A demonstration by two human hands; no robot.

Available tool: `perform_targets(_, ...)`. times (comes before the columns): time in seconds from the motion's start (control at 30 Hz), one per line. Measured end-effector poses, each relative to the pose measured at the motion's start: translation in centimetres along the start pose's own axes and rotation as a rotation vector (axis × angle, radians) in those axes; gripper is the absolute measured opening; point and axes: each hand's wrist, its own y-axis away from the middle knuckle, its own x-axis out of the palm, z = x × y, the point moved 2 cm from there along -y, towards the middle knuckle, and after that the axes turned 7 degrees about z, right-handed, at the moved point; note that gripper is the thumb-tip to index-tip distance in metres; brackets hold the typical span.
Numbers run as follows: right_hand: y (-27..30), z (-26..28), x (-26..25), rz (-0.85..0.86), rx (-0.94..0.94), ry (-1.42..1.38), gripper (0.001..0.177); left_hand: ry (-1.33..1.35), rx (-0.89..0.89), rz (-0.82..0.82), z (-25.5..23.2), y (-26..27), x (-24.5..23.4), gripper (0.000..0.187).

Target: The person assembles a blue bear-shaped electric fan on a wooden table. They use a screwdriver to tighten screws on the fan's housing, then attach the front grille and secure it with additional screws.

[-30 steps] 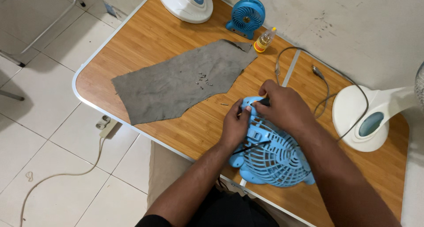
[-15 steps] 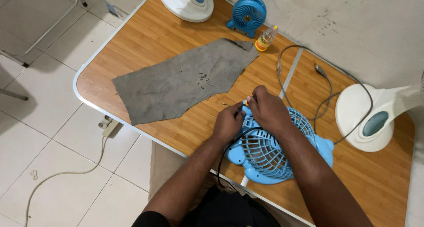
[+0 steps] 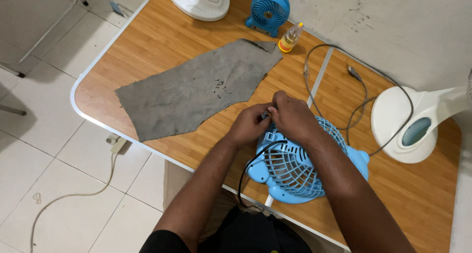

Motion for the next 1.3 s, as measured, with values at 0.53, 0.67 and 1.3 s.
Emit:
perform_targets(0.53,1.7,-1.7,0.5,-0.338,-0.061,-0.225,0.032,-0.292,-0.073,-0.036,-0.8,-0.7,-0.6,0.031)
perform_targets(0.67,2.0,-1.5,0.7,-0.284,-0.101,-0.269,0.033,-0.350,-0.105,-0.082,-1.3,-0.6,-0.2,0.031)
perform_targets(1.3,2.1,-1.5,0.3,-0.318,-0.082,-0.246,0.030,-0.323,-0.082,0.066,-3.6,0.0,-1.4,0.037)
